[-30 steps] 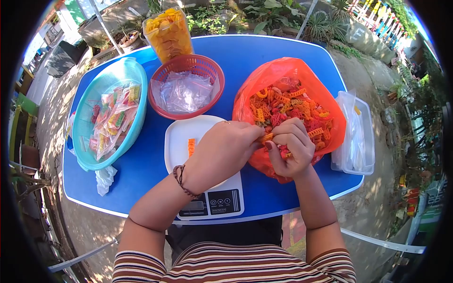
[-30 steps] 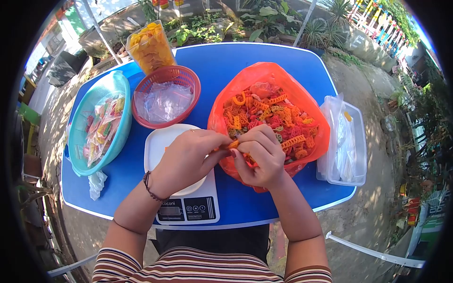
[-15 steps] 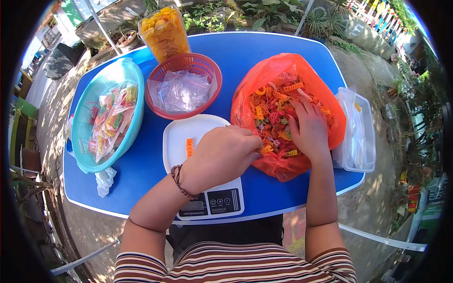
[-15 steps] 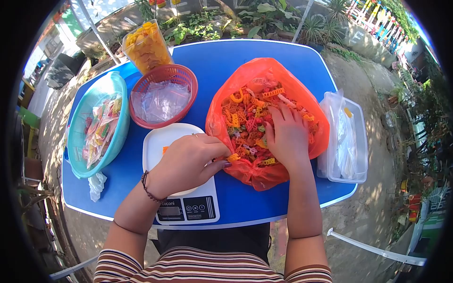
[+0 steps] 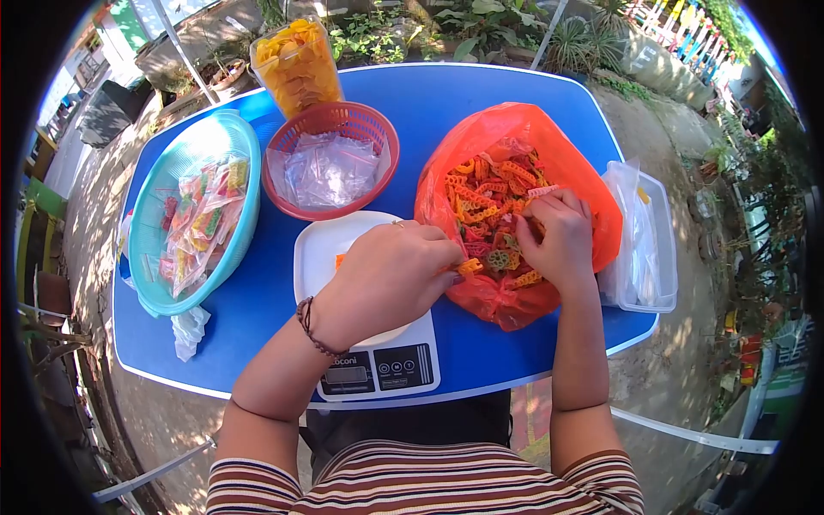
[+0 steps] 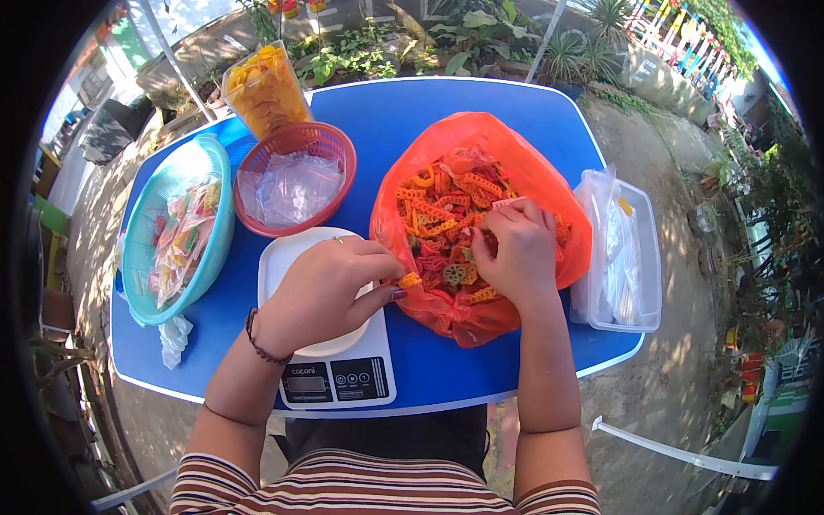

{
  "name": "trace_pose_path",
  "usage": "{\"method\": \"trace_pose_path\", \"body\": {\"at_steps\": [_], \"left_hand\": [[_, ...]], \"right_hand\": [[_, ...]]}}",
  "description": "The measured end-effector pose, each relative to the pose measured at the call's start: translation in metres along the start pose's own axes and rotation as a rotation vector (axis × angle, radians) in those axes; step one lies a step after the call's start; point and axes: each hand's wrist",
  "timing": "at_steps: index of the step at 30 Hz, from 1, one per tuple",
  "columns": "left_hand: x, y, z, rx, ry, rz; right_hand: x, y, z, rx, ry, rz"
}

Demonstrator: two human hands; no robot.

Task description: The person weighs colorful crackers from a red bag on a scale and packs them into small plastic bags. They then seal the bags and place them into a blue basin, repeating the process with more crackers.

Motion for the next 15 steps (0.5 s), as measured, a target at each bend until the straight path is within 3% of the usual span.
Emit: {"method": "trace_pose_path", "body": {"at_steps": [5,8,13,15], "left_hand": [[-0.001,-0.001,0.000,0.002,-0.004,0.004],[-0.003,-0.002,0.000,0.008,-0.002,-0.018],[-0.005,-0.011,0.004,-0.034,0.098,-0.073],[-0.001,-0.013,0.005,0.067,0.105,-0.243]], "right_hand": [[-0.008,-0.013,0.006,0.155,0.106,-0.047],[-0.024,-0.023,0.002,0.246,0.004,-0.086],[-0.023,-0.017,0.001,0.166,0.024,0.095],[-0.023,-0.017,0.000,0.170,0.084,0.141]]}}
Point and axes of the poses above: each hand's wrist, its own z-axis towards the middle knuckle, its own x-axis out of the back of the hand, y = z × x, and after that the axes turned 14 degrees about x, right-handed
